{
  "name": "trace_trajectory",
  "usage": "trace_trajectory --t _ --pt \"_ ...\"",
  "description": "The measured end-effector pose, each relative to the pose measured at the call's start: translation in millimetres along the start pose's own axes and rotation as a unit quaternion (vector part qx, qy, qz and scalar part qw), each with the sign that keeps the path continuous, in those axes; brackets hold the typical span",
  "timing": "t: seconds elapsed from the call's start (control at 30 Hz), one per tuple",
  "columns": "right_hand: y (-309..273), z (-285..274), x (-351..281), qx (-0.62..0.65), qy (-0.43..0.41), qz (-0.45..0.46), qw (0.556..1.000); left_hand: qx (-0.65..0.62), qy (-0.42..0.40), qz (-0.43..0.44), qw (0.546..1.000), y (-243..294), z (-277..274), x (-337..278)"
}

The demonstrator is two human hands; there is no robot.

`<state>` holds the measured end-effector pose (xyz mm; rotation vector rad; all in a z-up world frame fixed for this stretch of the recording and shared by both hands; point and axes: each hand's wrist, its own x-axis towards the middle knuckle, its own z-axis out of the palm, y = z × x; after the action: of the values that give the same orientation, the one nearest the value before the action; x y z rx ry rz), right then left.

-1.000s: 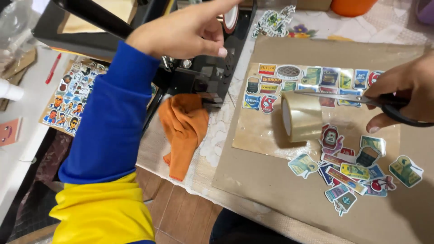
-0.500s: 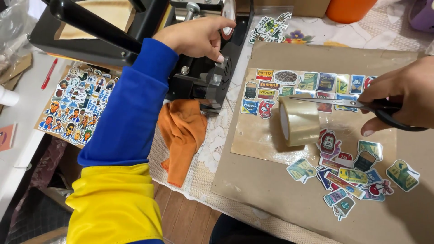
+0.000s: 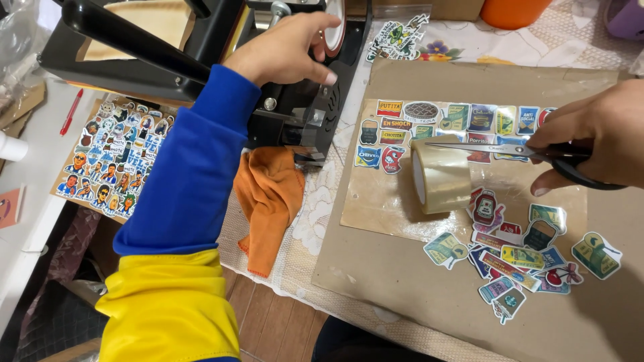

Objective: Cutting adhesive tape and peeling the backing off various stickers to prepare them for application.

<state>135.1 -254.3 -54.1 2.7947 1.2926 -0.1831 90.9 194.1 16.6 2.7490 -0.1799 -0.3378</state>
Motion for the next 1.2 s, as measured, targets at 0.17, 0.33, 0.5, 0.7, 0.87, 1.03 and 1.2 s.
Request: trace_trajectory --t 0.17,0.33,0.5,0.7,0.87,1.03,1.2 --pt "5.8 5.6 -7.7 -0.013 0.103 -0.042 0.994 -0.011 0.174 0.295 0.939 53.2 31.0 -21.7" --pt "-8.3 -6.7 -12.2 -0.112 0.090 -0.003 0.990 -0.005 0.116 0.273 0.955 122.7 82.7 -44.5" --pt "-23.4 -21.0 -20.4 -0.157 0.068 0.023 0.985 -0.147 0.154 0.263 0.941 135.4 105.6 -38.3" --pt "-21.9 -20.3 -30.0 -0.145 0.127 -0.039 0.981 -0.200 0.202 0.243 0.927 138.2 119.0 -38.4" --pt "-21.4 -25.1 -38.9 -0.014 0.249 -0.117 0.961 -0.217 0.215 0.226 0.925 136.6 124.7 -34.4" --pt "-40.7 -23.7 -44.1 0.218 0.258 -0.072 0.939 -0.200 0.211 0.202 0.935 142.0 110.9 -40.9" --pt "-111.1 43.7 -24.6 0.613 0.093 0.100 0.778 -0.169 0.227 0.201 0.938 140.9 108.6 -39.7"
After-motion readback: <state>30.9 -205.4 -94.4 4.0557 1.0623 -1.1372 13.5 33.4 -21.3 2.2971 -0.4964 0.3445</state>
